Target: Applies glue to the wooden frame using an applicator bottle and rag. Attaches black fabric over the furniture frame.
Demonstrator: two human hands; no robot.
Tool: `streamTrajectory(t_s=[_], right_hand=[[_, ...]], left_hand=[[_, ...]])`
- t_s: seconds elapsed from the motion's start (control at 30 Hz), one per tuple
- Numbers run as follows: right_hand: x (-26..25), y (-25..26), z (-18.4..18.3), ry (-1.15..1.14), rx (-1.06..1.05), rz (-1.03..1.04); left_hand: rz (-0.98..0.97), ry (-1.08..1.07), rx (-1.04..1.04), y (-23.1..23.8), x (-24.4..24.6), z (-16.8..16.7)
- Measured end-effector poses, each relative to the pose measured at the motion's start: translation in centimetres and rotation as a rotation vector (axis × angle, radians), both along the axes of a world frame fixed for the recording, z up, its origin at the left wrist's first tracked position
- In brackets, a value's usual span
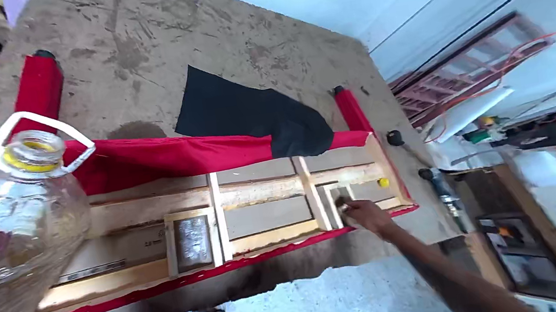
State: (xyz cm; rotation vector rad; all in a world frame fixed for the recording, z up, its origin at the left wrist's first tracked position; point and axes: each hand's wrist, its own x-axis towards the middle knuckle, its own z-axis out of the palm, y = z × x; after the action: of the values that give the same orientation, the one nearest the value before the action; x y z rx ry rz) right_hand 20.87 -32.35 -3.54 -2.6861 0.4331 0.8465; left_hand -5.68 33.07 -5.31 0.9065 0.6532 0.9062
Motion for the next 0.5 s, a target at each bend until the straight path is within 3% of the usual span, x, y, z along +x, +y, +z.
streamTrajectory(t_s=[0.1,0.2,0.33,0.4,0.5], right_hand=[[-0.4,-2.5,0.8,0.104,0.101,0.092],[-1.9,2.2,5.4,-0.152,0.318,-0.007],[-11.0,16.3,8.9,-0.283,0.601,-0.03],[-16.2,21.2,7.5,-0.277,0.695,-0.068],[-21.7,25.7,4.2,-0.428,0.952,-0.319]], left_hand=[[-0.067,-0.08,0.111,3.2,-2.1,-4.8],[-0.179,-0.145,0.146,4.8,-2.8,-5.4],[-0.511,-0.167,0.222,7.3,-2.2,-0.2],[-0.741,-0.145,0.309,9.5,-1.0,3.3],[-1.01,-0.025,0.474,13.1,2.5,8.2]])
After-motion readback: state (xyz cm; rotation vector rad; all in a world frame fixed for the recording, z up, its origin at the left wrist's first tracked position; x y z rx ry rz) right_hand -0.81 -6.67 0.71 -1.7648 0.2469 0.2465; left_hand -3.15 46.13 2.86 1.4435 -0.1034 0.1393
